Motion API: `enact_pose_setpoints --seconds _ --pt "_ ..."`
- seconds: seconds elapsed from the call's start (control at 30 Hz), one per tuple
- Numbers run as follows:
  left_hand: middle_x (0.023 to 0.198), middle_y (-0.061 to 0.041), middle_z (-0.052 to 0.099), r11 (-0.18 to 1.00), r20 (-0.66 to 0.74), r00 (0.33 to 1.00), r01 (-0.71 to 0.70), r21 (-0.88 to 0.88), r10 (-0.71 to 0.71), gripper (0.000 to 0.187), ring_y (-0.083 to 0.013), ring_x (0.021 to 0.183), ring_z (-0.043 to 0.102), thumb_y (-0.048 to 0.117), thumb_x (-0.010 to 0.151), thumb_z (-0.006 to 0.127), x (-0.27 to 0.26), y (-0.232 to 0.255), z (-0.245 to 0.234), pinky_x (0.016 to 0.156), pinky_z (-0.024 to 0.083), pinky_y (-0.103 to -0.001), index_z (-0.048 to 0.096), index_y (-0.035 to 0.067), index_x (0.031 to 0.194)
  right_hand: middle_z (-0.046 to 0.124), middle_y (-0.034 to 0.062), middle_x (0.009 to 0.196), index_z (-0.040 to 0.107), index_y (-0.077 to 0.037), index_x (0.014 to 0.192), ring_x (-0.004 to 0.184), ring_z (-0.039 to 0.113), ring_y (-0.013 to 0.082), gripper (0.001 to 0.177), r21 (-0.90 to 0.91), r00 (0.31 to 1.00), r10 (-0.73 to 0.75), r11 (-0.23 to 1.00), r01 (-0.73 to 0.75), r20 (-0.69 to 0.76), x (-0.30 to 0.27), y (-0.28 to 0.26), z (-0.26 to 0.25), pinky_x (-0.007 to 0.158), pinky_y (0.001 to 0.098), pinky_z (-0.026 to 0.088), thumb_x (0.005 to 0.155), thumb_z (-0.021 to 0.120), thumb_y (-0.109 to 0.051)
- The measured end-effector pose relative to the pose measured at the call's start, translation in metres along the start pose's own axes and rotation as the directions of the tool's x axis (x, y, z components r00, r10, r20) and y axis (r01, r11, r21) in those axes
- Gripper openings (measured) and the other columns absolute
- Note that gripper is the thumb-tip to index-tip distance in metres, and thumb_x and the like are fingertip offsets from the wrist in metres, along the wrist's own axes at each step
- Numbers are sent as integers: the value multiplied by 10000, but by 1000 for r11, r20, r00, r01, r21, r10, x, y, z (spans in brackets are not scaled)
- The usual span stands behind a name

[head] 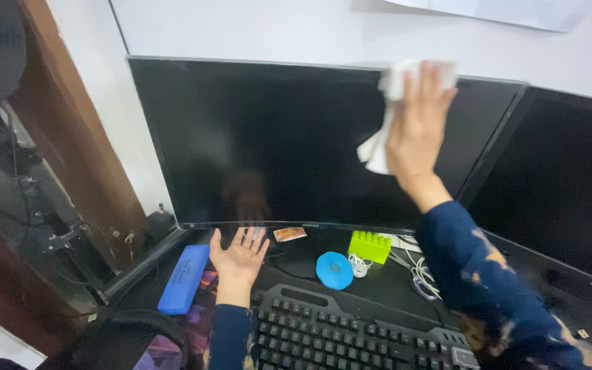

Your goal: The person wipes a computer mouse, two monitors, a keyboard, and a USB drive using a white cloth. They also wipe the desk surface and a cardboard box under the monitor.

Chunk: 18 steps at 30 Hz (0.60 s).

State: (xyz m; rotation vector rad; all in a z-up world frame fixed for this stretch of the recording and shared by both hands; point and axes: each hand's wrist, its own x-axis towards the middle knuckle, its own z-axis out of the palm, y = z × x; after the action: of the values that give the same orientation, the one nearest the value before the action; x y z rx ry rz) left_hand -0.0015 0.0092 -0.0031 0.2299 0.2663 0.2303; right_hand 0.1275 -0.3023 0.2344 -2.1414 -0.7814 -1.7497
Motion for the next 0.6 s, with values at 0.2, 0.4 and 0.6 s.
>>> enact_pose_setpoints --seconds 0.2,0.4,0.6 --pt "1618 -185 378 1000 -36 999 -13 22 14 969 -379 1483 406 642 881 471 0 0 2 1211 264 -539 257 24 1597 421 204 1615 505 -55 1522 1537 363 359 527 200 925 -329 935 292 188 -32 -70 35 1261 576 288 1010 609 -123" --pt "1616 -187 397 1000 -35 999 -20 13 20 964 -377 1473 423 641 864 495 0 0 0 1203 289 -535 300 25 1580 470 151 1605 525 -81 1488 1501 420 314 574 153 799 -463 885 440 384 -101 -70 34 1201 552 319 918 565 -126" --pt "1620 -179 390 1000 -40 999 -17 -3 17 969 -379 1472 413 641 854 500 1 -2 -1 1199 289 -540 302 30 1580 461 178 1597 579 -76 1438 1541 365 350 532 58 988 -81 996 74 133 -112 5 8 1255 662 193 920 618 40"
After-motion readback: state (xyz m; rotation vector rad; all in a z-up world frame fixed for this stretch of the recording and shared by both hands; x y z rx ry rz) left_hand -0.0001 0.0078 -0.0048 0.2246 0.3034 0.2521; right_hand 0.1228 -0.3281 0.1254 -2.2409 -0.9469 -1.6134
